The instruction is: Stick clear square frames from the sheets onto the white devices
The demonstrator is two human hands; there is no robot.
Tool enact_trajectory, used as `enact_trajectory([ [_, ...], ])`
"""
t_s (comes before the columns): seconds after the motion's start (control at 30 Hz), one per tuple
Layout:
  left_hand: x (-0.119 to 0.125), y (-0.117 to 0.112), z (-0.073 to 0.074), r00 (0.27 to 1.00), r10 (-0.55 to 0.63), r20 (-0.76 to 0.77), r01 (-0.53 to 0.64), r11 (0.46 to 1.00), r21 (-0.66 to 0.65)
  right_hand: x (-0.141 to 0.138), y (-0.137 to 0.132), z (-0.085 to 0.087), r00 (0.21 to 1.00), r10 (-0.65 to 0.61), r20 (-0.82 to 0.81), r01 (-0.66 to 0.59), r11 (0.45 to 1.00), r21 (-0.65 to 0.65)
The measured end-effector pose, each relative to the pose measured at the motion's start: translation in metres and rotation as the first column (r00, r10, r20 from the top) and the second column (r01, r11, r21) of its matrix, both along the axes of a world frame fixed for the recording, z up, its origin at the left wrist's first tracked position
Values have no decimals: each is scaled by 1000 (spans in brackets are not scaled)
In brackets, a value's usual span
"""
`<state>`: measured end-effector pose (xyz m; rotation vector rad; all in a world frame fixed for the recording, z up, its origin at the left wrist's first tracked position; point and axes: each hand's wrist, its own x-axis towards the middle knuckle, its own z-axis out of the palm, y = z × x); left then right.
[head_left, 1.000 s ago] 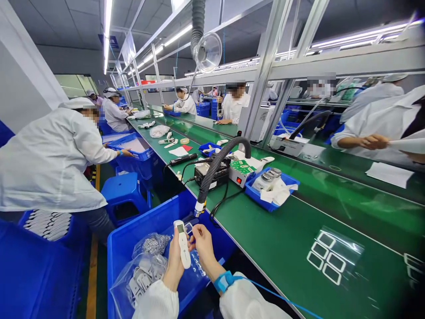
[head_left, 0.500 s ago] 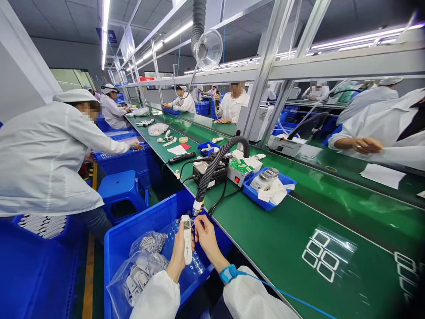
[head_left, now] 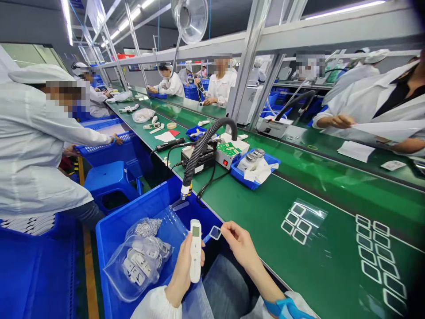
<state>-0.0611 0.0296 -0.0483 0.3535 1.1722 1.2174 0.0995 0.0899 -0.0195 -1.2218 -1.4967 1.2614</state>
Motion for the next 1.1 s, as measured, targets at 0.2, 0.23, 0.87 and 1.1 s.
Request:
enact_trajectory([
  [0.2, 30, -18, 31, 992, -81, 93, 82, 997, -12, 24, -16, 16, 997, -67, -25, 63, 988, -139],
  [0.23, 32, -19, 33, 991, -91, 94, 92, 996, -12, 26, -18, 20, 996, -77, -37, 70, 985, -155],
  [0.87, 48, -22, 40, 971, -239, 7, 239, 971, -19, 25, -21, 28, 996, 58, -65, -69, 983, -169],
  [1.1, 53, -22, 46, 974, -222, 51, 224, 974, -20, 25, -34, 19, 997, -60, 52, 52, 989, 140],
])
